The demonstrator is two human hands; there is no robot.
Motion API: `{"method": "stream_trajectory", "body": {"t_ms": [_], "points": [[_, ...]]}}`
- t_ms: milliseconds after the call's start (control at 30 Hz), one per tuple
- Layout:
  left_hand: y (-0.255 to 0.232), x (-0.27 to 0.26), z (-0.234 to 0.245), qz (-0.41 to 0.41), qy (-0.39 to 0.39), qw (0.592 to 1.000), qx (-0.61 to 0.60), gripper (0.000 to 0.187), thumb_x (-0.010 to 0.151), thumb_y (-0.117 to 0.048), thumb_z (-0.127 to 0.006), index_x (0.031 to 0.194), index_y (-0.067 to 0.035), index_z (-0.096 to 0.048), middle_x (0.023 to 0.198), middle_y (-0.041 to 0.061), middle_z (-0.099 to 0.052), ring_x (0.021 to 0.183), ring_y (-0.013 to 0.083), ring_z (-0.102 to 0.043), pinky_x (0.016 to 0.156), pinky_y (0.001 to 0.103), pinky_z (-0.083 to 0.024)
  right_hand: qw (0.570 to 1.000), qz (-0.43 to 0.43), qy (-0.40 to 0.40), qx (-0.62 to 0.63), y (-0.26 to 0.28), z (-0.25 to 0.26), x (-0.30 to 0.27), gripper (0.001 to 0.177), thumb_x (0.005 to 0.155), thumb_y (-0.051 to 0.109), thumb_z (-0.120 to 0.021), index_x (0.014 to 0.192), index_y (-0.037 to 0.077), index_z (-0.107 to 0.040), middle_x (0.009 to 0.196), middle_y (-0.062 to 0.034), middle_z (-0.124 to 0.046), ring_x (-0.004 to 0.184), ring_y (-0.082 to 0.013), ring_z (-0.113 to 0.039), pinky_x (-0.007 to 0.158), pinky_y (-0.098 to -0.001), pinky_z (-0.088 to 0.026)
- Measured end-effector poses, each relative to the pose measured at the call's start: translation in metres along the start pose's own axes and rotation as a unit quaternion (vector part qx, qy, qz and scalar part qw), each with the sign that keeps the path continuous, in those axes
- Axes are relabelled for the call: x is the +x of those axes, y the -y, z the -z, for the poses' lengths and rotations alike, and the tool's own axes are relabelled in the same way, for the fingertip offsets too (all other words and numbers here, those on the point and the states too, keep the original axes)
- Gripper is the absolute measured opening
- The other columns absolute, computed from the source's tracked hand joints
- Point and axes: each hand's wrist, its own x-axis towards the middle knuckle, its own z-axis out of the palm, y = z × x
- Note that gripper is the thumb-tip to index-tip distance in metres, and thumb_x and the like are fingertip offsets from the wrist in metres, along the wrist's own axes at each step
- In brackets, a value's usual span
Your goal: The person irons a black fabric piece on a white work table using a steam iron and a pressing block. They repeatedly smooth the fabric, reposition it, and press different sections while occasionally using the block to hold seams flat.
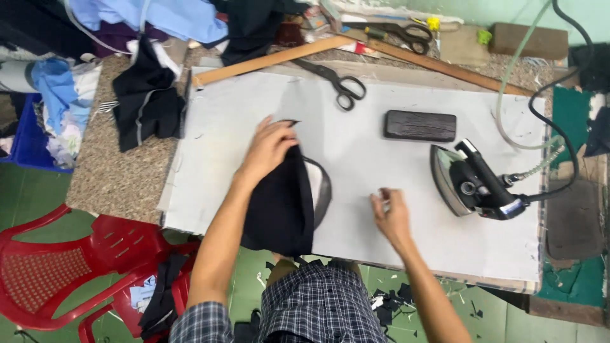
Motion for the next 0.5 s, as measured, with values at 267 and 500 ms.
{"method": "stream_trajectory", "body": {"t_ms": [267, 500], "points": [[-0.049, -0.249, 0.21, 0.052, -0.394, 0.916, 0.051, 0.017, 0.099, -0.008, -0.071, 0.089, -0.004, -0.058, 0.089, 0.013, -0.072, 0.101, 0.0404, -0.072, 0.113, 0.057, -0.041, 0.799, -0.425, 0.195, 0.377, 0.092, -0.069, -0.003, 0.086, 0.1, 0.052, -0.064, 0.147, -0.016, -0.039, 0.127, -0.0453, -0.053, 0.104, -0.0519, -0.064, 0.084, -0.0591, -0.057], [-0.068, -0.451, 0.22, 0.098, -0.517, 0.835, 0.162, 0.03, 0.103, -0.024, -0.063, 0.086, -0.007, -0.045, 0.081, 0.016, -0.064, 0.094, 0.0465, -0.071, 0.111, 0.065, -0.04, 0.805, -0.385, 0.155, 0.425, 0.205, -0.092, 0.01, 0.083, 0.102, 0.041, -0.073, 0.138, -0.025, -0.037, 0.125, -0.0462, -0.044, 0.114, -0.0523, -0.055, 0.089, -0.0672, -0.046]]}}
